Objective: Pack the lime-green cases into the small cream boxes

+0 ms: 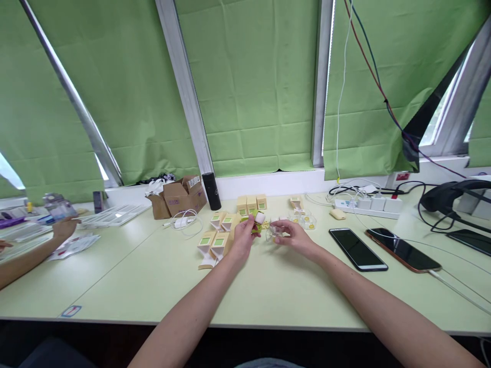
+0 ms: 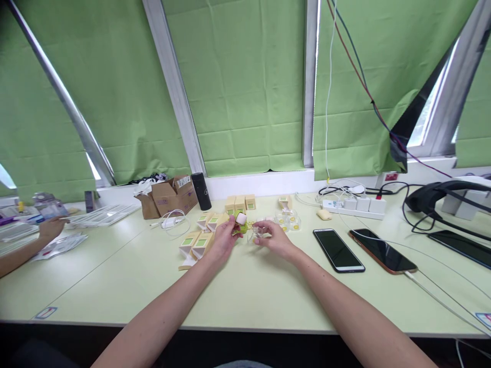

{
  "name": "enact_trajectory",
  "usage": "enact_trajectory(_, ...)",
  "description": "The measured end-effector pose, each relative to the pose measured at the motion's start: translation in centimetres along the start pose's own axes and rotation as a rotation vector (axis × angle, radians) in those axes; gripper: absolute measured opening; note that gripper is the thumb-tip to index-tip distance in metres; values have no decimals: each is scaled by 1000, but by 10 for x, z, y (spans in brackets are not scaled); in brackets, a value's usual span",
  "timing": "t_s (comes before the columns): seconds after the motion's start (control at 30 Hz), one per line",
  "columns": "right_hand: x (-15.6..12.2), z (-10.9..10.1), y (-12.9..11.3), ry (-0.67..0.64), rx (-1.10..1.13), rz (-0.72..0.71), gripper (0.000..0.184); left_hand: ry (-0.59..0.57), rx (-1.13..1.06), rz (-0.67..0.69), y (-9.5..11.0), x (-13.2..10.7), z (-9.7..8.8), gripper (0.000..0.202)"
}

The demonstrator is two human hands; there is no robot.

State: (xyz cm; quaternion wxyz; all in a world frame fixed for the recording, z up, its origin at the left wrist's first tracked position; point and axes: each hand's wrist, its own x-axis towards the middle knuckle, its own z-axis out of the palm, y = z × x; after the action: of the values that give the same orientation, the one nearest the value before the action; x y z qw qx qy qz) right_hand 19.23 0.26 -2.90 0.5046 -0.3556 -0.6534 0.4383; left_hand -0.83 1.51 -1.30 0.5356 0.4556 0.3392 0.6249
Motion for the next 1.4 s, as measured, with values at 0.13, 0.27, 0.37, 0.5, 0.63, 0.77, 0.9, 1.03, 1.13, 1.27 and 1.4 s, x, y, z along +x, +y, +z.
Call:
enact_trajectory(0.13, 0, 3, -3, -18, 215, 56, 54, -5, 37, 18, -1, 1, 0, 63)
enact_trajectory(0.27, 0, 5, -6, 13, 409, 97, 51, -8, 70, 22, -1, 1, 0, 65)
enact_trajectory(0.37, -1, 6, -8, 10, 499, 143, 50, -4, 92, 33, -1, 1, 0, 66)
enact_trajectory(0.5, -4, 6, -11, -11, 553, 187, 49, -21, 116, 44, -2, 0, 1, 66)
enact_trajectory(0.63, -6, 6, -12, -21, 558, 211, 48, -20, 138, 48, -2, -1, 2, 65)
enact_trajectory(0.77, -5, 6, -11, -16, 576, 204, 45, -24, 166, 53, -2, -1, 3, 67)
enact_trajectory(0.9, -5, 7, -9, -12, 578, 180, 47, -31, 208, 54, -1, -2, 3, 66)
enact_trajectory(1.03, -5, 6, -7, -16, 551, 168, 49, -42, 246, 71, 0, -3, 4, 62)
enact_trajectory(1.13, -5, 5, -8, -23, 537, 166, 52, -67, 250, 88, 1, -4, 6, 59)
enact_trajectory(1.27, -5, 5, -11, -19, 508, 167, 54, -79, 279, 101, 3, -5, 7, 59)
enact_trajectory(1.4, -6, 6, -12, -15, 491, 164, 55, -90, 338, 124, 3, -5, 6, 59)
